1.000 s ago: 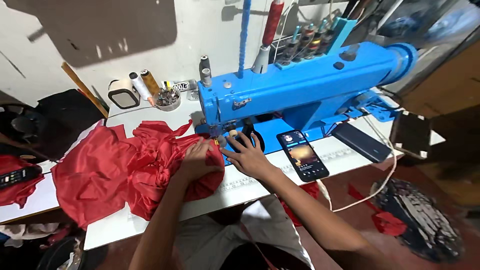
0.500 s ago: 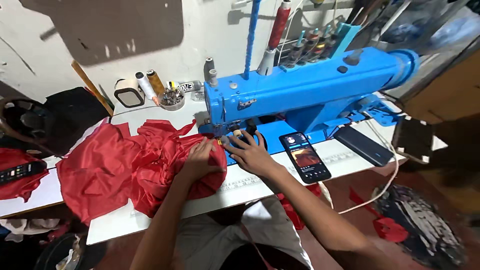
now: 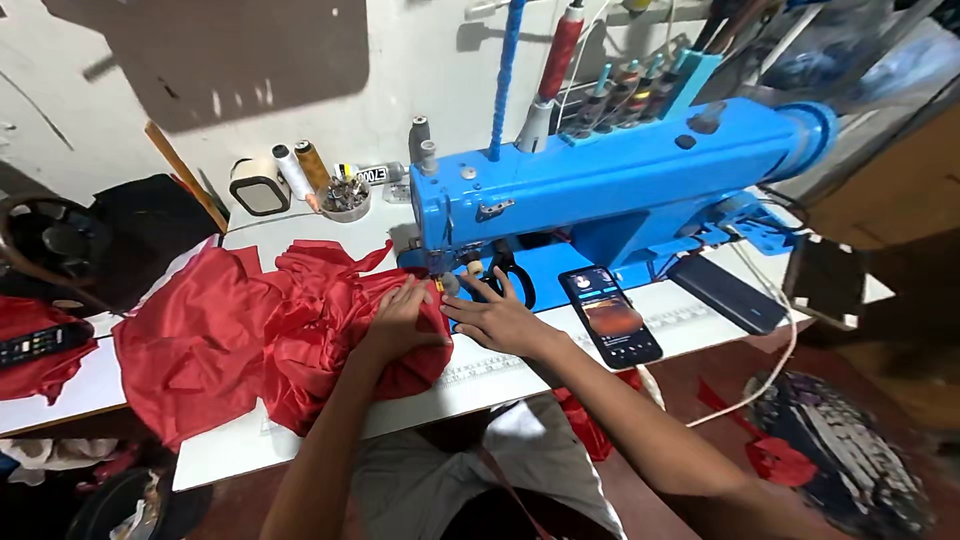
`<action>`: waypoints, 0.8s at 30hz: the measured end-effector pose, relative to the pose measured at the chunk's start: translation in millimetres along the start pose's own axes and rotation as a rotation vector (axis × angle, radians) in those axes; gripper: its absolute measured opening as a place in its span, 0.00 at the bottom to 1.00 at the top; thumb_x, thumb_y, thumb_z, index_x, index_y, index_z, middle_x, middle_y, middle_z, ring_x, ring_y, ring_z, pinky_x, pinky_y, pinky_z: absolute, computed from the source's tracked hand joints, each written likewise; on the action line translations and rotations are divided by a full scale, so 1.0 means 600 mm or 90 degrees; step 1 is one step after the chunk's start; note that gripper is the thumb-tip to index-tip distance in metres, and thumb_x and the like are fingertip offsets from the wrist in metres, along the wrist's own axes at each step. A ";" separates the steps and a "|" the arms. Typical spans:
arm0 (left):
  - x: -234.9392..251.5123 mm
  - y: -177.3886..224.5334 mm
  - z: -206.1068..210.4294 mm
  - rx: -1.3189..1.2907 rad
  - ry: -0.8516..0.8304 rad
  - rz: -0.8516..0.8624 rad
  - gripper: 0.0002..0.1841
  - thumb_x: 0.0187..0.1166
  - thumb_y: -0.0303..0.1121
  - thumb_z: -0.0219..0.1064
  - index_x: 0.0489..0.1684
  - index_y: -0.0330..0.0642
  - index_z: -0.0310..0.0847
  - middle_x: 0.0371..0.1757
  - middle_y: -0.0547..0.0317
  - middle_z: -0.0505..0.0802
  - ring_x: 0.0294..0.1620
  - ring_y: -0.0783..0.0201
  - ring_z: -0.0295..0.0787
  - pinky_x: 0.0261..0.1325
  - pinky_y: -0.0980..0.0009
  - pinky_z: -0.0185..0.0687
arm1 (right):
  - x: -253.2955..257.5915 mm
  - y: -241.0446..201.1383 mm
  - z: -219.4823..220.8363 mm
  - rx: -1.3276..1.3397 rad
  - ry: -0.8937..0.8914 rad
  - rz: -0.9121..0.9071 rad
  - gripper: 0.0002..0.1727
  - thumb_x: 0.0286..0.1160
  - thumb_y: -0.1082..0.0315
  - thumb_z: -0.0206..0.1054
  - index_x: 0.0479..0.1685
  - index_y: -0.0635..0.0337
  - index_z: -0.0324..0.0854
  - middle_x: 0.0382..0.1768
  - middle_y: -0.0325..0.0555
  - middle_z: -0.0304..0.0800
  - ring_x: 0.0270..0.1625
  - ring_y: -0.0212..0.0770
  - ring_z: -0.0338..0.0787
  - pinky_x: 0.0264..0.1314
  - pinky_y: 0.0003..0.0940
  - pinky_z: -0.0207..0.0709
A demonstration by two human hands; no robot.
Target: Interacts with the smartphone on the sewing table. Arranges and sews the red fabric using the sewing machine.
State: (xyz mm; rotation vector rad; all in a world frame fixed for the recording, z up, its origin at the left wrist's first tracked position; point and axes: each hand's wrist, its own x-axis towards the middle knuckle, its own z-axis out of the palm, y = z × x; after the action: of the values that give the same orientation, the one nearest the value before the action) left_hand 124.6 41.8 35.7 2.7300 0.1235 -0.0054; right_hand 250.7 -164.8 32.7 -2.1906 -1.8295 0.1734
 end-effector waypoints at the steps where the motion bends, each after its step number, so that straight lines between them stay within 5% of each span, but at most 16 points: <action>1: 0.000 0.001 0.000 0.000 0.001 0.000 0.40 0.62 0.65 0.77 0.64 0.41 0.79 0.89 0.54 0.72 0.96 0.55 0.49 0.92 0.48 0.43 | 0.001 -0.001 0.000 0.001 -0.005 0.001 0.28 0.95 0.50 0.42 0.85 0.42 0.74 0.87 0.32 0.70 0.97 0.55 0.46 0.86 0.81 0.23; 9: 0.001 -0.002 0.002 -0.001 0.006 0.000 0.39 0.62 0.65 0.77 0.62 0.41 0.80 0.88 0.54 0.72 0.96 0.55 0.49 0.92 0.48 0.43 | 0.008 -0.019 0.010 0.047 0.010 0.024 0.28 0.95 0.50 0.43 0.85 0.45 0.74 0.86 0.34 0.72 0.96 0.56 0.50 0.88 0.79 0.25; 14: -0.003 0.007 0.001 -0.002 0.001 -0.013 0.40 0.64 0.63 0.77 0.67 0.40 0.80 0.88 0.51 0.72 0.95 0.52 0.51 0.91 0.46 0.46 | -0.002 -0.022 0.040 0.027 0.143 0.031 0.27 0.94 0.50 0.45 0.77 0.47 0.81 0.80 0.36 0.81 0.90 0.57 0.64 0.86 0.80 0.38; 24: -0.001 0.021 0.002 0.007 0.009 -0.040 0.40 0.61 0.64 0.78 0.65 0.40 0.82 0.85 0.51 0.76 0.91 0.49 0.60 0.86 0.42 0.55 | -0.001 -0.025 0.038 0.010 0.146 0.030 0.27 0.94 0.50 0.43 0.75 0.48 0.82 0.82 0.34 0.79 0.92 0.58 0.61 0.85 0.81 0.38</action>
State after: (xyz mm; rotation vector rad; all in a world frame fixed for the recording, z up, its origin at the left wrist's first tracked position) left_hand 125.0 30.1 39.7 2.7371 0.2136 -0.0044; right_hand 230.4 -160.1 15.2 -2.1446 -1.6467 -0.0527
